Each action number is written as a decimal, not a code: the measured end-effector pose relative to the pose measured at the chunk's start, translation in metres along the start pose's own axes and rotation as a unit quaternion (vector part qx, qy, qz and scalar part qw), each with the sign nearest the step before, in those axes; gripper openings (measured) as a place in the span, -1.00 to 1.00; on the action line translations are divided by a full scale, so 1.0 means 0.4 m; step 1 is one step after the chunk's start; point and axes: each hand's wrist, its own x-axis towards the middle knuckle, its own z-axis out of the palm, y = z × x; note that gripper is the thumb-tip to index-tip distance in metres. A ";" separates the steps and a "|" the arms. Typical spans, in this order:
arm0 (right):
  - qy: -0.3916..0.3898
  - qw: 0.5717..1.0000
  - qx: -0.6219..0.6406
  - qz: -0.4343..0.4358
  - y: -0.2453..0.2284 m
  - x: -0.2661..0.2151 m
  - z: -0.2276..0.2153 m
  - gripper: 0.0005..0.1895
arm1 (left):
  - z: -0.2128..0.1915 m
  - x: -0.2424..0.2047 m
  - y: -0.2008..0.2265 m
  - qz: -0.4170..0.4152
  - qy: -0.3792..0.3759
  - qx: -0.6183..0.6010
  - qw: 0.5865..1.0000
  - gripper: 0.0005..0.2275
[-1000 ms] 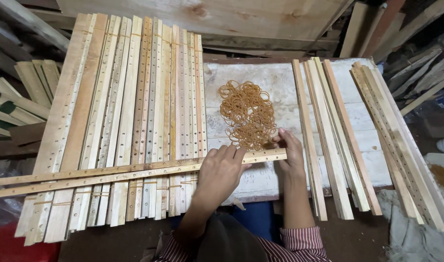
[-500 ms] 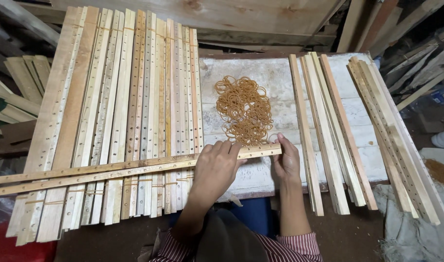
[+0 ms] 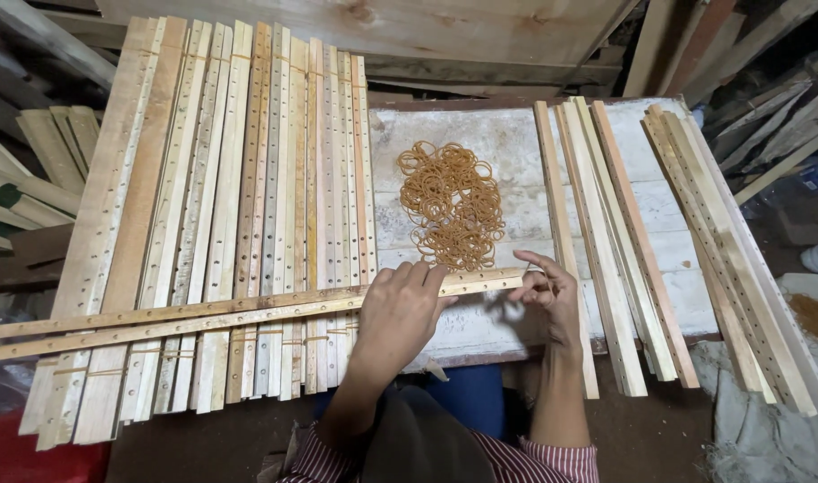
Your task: Sorting and inspecting wooden slats with pre-drilled holes in a workshop
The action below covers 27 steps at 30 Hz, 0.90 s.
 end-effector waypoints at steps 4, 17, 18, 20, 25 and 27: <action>-0.053 0.997 -0.051 0.030 -0.110 0.016 0.105 0.05 | -0.036 0.004 0.014 0.007 -0.002 -0.001 1.000 -0.68; -0.225 0.922 0.285 0.133 0.182 -0.187 0.193 -0.33 | -0.070 0.000 0.039 0.026 -0.001 -0.031 0.999 -0.66; -0.220 0.879 0.401 0.135 0.173 -0.195 0.182 -0.21 | -0.084 0.006 0.041 0.031 0.007 -0.026 0.999 -0.68; -0.192 0.830 0.506 0.134 0.149 -0.188 0.151 -0.27 | -0.049 -0.004 0.035 0.030 0.006 -0.018 0.999 -0.68; -0.066 0.796 0.583 0.148 0.115 -0.175 0.071 -0.39 | -0.038 -0.013 0.045 0.033 0.000 -0.015 0.999 -0.68; -0.013 0.794 0.573 0.203 0.147 -0.151 0.000 -0.54 | -0.044 -0.008 0.040 0.040 -0.002 -0.014 0.999 -0.68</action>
